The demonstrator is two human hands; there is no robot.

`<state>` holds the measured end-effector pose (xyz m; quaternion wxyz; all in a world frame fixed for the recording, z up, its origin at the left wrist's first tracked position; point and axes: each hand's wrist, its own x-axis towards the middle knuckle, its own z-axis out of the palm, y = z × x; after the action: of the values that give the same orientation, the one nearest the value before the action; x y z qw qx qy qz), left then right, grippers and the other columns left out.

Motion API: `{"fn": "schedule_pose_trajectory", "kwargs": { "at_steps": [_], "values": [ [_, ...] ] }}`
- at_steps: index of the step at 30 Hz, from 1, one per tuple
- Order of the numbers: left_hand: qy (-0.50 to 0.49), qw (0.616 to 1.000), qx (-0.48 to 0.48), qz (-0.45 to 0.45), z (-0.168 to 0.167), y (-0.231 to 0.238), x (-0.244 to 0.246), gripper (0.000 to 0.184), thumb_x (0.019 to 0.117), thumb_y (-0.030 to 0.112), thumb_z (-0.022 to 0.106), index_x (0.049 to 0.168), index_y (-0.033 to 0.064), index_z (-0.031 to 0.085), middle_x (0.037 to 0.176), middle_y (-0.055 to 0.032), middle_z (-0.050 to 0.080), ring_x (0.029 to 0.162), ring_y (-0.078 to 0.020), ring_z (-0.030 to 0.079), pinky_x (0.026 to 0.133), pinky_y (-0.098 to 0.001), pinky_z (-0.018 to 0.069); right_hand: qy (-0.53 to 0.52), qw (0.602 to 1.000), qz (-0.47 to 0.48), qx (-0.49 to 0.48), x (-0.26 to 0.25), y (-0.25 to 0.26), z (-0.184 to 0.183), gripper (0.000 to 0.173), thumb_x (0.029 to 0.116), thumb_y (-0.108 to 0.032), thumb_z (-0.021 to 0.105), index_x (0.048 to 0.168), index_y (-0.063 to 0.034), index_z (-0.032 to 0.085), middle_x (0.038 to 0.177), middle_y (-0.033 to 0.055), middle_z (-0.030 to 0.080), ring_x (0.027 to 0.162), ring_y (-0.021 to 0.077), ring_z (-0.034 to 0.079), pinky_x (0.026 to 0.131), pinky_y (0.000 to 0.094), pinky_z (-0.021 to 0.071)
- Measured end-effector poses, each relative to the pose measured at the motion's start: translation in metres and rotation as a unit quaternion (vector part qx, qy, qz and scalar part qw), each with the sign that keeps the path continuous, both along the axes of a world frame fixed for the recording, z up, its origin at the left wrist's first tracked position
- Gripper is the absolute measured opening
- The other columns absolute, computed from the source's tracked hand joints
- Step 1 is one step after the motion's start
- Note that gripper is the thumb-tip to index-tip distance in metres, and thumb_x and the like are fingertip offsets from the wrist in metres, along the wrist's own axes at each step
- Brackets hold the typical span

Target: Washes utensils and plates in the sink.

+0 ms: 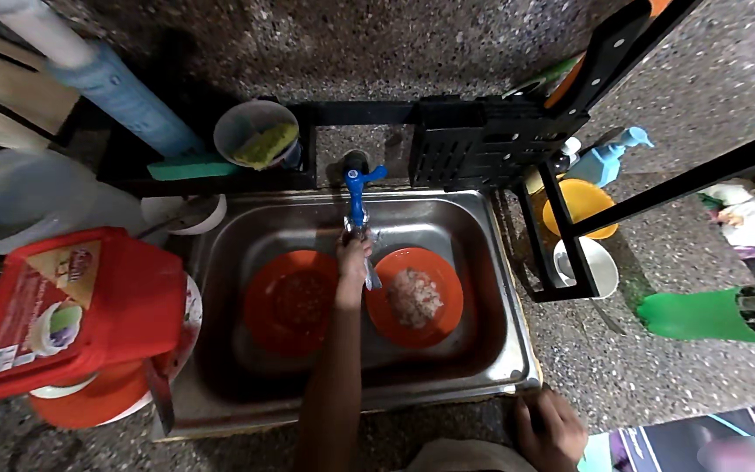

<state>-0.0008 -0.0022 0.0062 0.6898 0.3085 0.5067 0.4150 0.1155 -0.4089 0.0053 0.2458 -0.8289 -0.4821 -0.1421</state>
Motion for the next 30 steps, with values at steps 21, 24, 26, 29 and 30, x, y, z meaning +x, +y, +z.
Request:
{"fn": "schedule_pose_trajectory", "kwargs": {
  "at_steps": [21, 24, 26, 29, 30],
  "values": [
    [-0.057, 0.998, -0.008, -0.004, -0.0058, 0.0008, -0.0039, 0.018, 0.1081, 0.006, 0.043, 0.103, 0.0051, 0.059, 0.075, 0.0020, 0.057, 0.050, -0.0024, 0.042, 0.047, -0.0163, 0.0380, 0.006, 1.000, 0.008, 0.001, 0.0002, 0.0001, 0.0026, 0.037, 0.0957, -0.037, 0.048, 0.072, -0.0126, 0.062, 0.067, 0.0059, 0.064, 0.065, 0.0204, 0.064, 0.059, 0.0366, 0.0509],
    [-0.058, 0.998, -0.019, -0.004, -0.0030, -0.0001, -0.0052, 0.022, 0.1118, 0.017, 0.038, 0.100, 0.0104, 0.056, 0.076, 0.0038, 0.056, 0.049, -0.0009, 0.039, 0.045, -0.0145, 0.0349, 0.004, 1.000, 0.008, 0.006, 0.0006, 0.0007, 0.0019, 0.038, 0.0962, -0.038, 0.047, 0.071, -0.0126, 0.061, 0.067, 0.0051, 0.063, 0.065, 0.0201, 0.063, 0.059, 0.0364, 0.0507],
    [-0.060, 0.998, -0.028, -0.001, -0.0016, 0.0004, -0.0055, 0.027, 0.1128, 0.022, 0.035, 0.098, 0.0123, 0.056, 0.072, 0.0055, 0.052, 0.047, 0.0000, 0.036, 0.044, -0.0138, 0.0315, 0.003, 1.000, 0.008, 0.007, 0.0005, 0.0007, 0.0017, 0.039, 0.0962, -0.037, 0.047, 0.071, -0.0123, 0.061, 0.067, 0.0055, 0.063, 0.064, 0.0207, 0.063, 0.058, 0.0369, 0.0505],
    [-0.079, 0.996, -0.031, -0.007, -0.0053, 0.0016, -0.0074, 0.029, 0.1133, 0.029, 0.034, 0.095, 0.0162, 0.053, 0.068, 0.0074, 0.048, 0.044, 0.0012, 0.033, 0.041, -0.0124, 0.0291, 0.004, 1.000, 0.009, 0.006, 0.0009, 0.0001, 0.0012, 0.039, 0.0965, -0.038, 0.047, 0.070, -0.0124, 0.060, 0.066, 0.0054, 0.062, 0.064, 0.0202, 0.063, 0.059, 0.0369, 0.0502],
    [-0.090, 0.995, -0.038, -0.004, -0.0066, 0.0022, -0.0076, 0.032, 0.1135, 0.032, 0.032, 0.093, 0.0169, 0.052, 0.066, 0.0074, 0.047, 0.043, 0.0008, 0.033, 0.040, -0.0125, 0.0289, 0.003, 1.000, 0.008, 0.007, 0.0012, 0.0001, 0.0006, 0.039, 0.0963, -0.038, 0.047, 0.070, -0.0126, 0.061, 0.066, 0.0053, 0.062, 0.064, 0.0201, 0.063, 0.059, 0.0372, 0.0502]
  ]
}}
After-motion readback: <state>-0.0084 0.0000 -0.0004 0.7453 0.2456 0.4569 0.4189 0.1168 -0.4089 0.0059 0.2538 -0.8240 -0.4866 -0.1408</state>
